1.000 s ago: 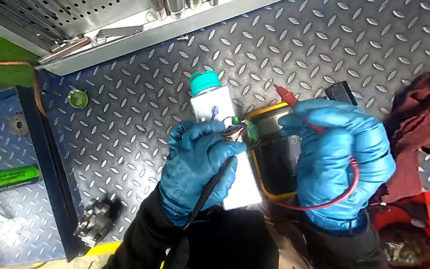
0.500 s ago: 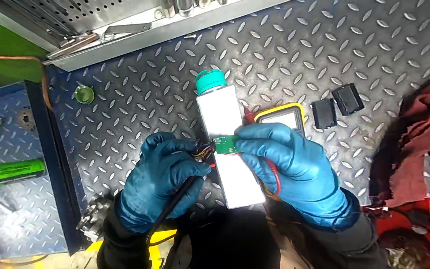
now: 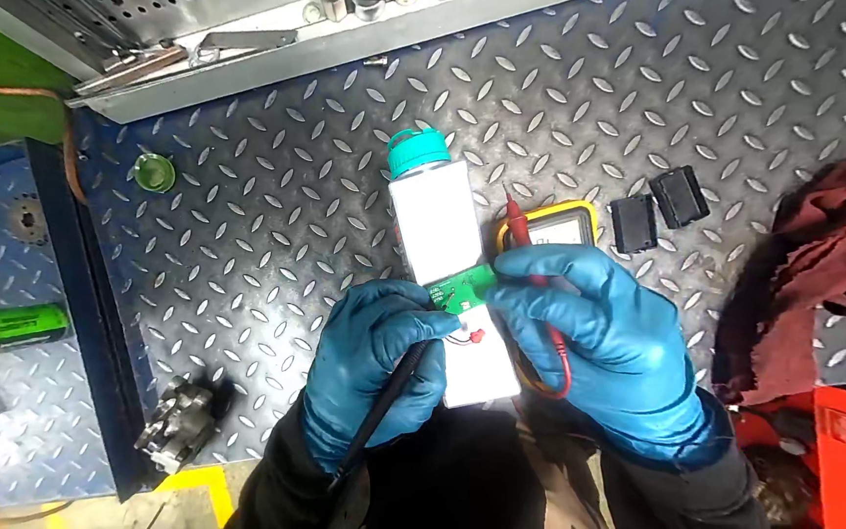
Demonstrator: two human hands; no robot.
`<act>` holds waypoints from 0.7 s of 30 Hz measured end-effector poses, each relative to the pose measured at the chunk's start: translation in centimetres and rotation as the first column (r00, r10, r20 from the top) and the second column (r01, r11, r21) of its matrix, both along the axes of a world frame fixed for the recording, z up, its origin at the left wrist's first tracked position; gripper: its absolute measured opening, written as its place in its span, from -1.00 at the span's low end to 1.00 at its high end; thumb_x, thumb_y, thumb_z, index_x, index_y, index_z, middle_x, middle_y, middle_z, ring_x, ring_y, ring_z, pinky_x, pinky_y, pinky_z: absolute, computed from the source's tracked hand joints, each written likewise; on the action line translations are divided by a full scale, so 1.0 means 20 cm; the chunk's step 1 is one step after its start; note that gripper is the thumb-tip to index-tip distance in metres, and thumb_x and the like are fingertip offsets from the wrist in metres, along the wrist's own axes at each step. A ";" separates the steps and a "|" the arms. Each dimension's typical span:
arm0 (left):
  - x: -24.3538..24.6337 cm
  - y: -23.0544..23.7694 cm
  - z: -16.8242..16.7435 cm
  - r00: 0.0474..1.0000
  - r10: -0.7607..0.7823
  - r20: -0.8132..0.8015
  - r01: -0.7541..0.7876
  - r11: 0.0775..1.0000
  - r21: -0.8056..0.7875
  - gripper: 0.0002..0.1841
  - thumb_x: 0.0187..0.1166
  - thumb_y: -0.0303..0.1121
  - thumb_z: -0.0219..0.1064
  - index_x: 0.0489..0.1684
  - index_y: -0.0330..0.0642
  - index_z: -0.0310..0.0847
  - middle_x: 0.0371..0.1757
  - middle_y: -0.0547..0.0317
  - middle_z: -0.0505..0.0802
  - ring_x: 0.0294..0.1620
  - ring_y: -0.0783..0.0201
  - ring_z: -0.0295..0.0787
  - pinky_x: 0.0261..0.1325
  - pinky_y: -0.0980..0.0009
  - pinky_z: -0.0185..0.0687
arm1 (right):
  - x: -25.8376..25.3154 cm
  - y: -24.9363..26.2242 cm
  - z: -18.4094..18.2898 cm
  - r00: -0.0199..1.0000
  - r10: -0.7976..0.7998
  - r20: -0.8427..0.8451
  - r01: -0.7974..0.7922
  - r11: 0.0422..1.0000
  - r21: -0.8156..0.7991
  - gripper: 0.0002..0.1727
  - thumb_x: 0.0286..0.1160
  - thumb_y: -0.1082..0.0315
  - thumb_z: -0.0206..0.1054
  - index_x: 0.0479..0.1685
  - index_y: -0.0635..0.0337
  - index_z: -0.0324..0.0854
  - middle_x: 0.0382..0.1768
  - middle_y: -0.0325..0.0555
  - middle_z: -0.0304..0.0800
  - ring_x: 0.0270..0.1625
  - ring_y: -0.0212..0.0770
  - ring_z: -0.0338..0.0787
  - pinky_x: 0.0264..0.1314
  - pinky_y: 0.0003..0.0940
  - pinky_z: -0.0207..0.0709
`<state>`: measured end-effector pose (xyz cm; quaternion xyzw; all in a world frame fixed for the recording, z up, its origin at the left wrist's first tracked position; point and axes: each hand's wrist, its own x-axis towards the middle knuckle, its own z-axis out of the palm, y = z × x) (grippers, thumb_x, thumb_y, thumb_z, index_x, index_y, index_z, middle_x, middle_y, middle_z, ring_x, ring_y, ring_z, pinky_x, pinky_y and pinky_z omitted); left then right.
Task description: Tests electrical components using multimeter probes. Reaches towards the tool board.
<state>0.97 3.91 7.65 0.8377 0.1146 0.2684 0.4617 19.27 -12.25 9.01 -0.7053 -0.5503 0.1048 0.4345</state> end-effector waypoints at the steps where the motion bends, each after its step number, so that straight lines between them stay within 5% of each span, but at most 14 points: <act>1: 0.00 0.00 0.00 1.000 0.000 0.010 0.001 1.000 -0.008 -0.81 0.39 -0.48 0.37 -0.13 -0.18 0.87 -0.12 0.11 0.94 0.20 0.11 0.82 0.37 0.11 0.69 | 0.00 0.00 0.01 1.000 -0.022 -0.006 0.023 0.999 0.047 -0.83 0.50 0.48 0.41 -0.03 0.22 0.86 0.24 0.10 0.80 0.32 -0.08 0.79 0.32 -0.25 0.75; 4: -0.01 0.01 -0.01 0.999 -0.003 0.039 0.005 0.999 -0.045 -0.82 0.41 -0.46 0.35 -0.14 -0.24 0.84 -0.10 0.04 0.93 0.19 0.10 0.82 0.36 0.14 0.72 | -0.01 0.00 0.06 0.984 -0.095 -0.150 0.133 0.955 0.267 -0.87 0.58 0.50 0.34 -0.08 0.23 0.80 0.31 0.11 0.78 0.33 0.03 0.82 0.36 -0.10 0.79; 7: -0.02 -0.01 -0.01 0.999 0.000 0.045 0.003 0.998 -0.070 -0.83 0.43 -0.46 0.36 -0.15 -0.25 0.84 -0.06 -0.01 0.92 0.22 0.06 0.83 0.37 0.13 0.75 | -0.05 0.05 0.08 0.916 -0.061 -0.396 0.251 0.858 0.449 -0.85 0.63 0.46 0.33 -0.01 0.13 0.79 0.21 0.02 0.87 0.20 0.07 0.90 0.19 -0.08 0.89; 12: -0.01 -0.04 -0.01 0.998 0.053 0.031 -0.052 0.998 -0.031 -0.85 0.40 -0.45 0.38 -0.20 -0.19 0.87 -0.12 0.12 0.93 0.23 0.10 0.81 0.38 0.12 0.70 | -0.11 0.05 0.04 0.802 -0.011 -0.597 0.318 0.854 0.411 -0.81 0.74 0.40 0.23 0.18 0.10 0.65 -0.02 -0.04 0.94 -0.06 -0.04 0.96 0.01 -0.18 0.90; 21: -0.02 -0.02 -0.01 0.999 0.016 0.042 -0.015 0.999 -0.029 -0.84 0.39 -0.47 0.39 -0.19 -0.23 0.86 -0.13 0.10 0.94 0.21 0.11 0.82 0.38 0.13 0.70 | -0.13 -0.02 -0.01 0.757 -0.057 -0.651 0.352 0.875 0.332 -0.82 0.77 0.37 0.20 0.17 0.05 0.64 -0.02 -0.13 0.94 -0.03 -0.10 0.96 0.04 -0.23 0.90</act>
